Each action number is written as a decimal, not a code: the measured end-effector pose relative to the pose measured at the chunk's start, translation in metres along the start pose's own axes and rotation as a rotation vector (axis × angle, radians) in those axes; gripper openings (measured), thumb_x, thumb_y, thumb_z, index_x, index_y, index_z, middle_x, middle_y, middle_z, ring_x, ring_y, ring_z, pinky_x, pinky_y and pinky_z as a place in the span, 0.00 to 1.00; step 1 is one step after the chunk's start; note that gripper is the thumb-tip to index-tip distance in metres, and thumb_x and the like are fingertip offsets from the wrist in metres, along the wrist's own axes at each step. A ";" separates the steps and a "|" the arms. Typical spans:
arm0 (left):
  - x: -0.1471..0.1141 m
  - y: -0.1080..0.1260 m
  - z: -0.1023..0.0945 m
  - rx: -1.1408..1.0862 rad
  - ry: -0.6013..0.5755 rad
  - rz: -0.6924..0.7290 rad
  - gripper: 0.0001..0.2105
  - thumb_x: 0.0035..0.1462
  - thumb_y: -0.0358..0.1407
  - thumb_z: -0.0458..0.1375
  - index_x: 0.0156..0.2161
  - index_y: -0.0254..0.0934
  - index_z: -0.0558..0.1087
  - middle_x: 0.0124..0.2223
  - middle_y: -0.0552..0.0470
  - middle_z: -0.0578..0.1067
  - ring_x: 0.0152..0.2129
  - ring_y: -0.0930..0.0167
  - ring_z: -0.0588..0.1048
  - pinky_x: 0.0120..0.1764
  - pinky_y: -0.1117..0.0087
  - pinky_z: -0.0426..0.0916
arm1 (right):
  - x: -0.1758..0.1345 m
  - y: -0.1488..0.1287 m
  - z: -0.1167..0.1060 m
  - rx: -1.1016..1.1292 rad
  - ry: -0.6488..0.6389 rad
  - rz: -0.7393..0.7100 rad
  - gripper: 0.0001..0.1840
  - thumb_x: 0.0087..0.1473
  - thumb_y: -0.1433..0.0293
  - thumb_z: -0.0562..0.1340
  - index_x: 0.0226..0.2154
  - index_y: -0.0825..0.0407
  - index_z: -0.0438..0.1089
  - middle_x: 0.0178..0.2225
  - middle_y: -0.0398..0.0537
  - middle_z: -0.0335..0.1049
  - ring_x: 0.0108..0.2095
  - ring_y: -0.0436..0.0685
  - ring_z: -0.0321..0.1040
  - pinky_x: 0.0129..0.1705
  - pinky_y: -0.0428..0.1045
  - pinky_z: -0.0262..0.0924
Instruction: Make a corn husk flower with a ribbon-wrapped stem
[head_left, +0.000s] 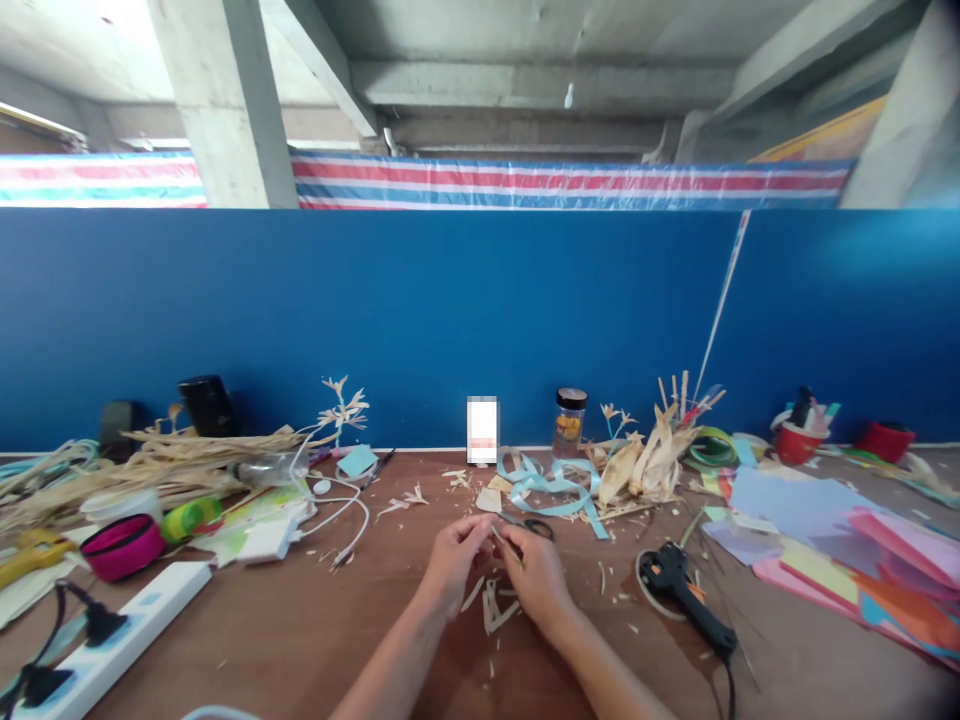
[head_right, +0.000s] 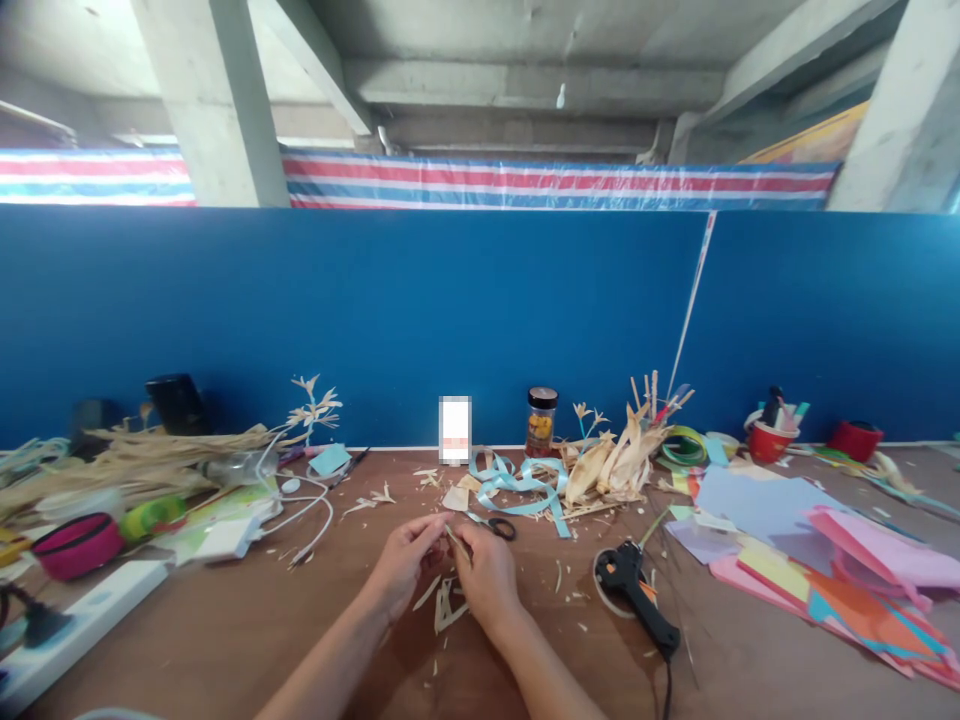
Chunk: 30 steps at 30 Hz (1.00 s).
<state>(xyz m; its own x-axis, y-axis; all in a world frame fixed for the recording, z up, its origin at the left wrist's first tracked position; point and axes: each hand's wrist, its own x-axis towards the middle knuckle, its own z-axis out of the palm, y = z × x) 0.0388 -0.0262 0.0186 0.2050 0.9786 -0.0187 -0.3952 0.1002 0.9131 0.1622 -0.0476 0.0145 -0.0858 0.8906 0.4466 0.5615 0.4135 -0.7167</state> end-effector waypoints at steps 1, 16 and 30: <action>0.001 -0.003 -0.002 -0.023 0.009 -0.018 0.18 0.39 0.41 0.62 0.35 0.32 0.74 0.19 0.58 0.66 0.16 0.80 0.62 0.22 0.78 0.58 | -0.001 0.003 0.001 -0.010 0.001 0.008 0.15 0.55 0.66 0.50 0.29 0.53 0.69 0.26 0.46 0.70 0.28 0.53 0.64 0.31 0.44 0.55; -0.007 -0.012 -0.004 -0.072 -0.013 -0.112 0.16 0.41 0.38 0.62 0.38 0.33 0.73 0.27 0.50 0.74 0.22 0.75 0.71 0.33 0.71 0.65 | -0.009 0.014 0.002 0.246 -0.001 0.115 0.13 0.54 0.65 0.51 0.30 0.52 0.68 0.23 0.43 0.68 0.25 0.51 0.64 0.27 0.44 0.57; -0.009 -0.010 -0.004 -0.116 0.003 -0.115 0.14 0.42 0.35 0.62 0.36 0.32 0.73 0.25 0.52 0.74 0.22 0.74 0.72 0.33 0.70 0.66 | -0.009 0.013 0.003 0.610 -0.088 0.281 0.14 0.47 0.60 0.59 0.28 0.56 0.69 0.25 0.47 0.71 0.26 0.53 0.67 0.29 0.45 0.60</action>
<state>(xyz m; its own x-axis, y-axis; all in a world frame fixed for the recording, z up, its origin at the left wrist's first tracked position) 0.0371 -0.0352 0.0076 0.2522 0.9599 -0.1222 -0.4699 0.2319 0.8517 0.1680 -0.0500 -0.0005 -0.0852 0.9813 0.1725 0.0090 0.1738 -0.9847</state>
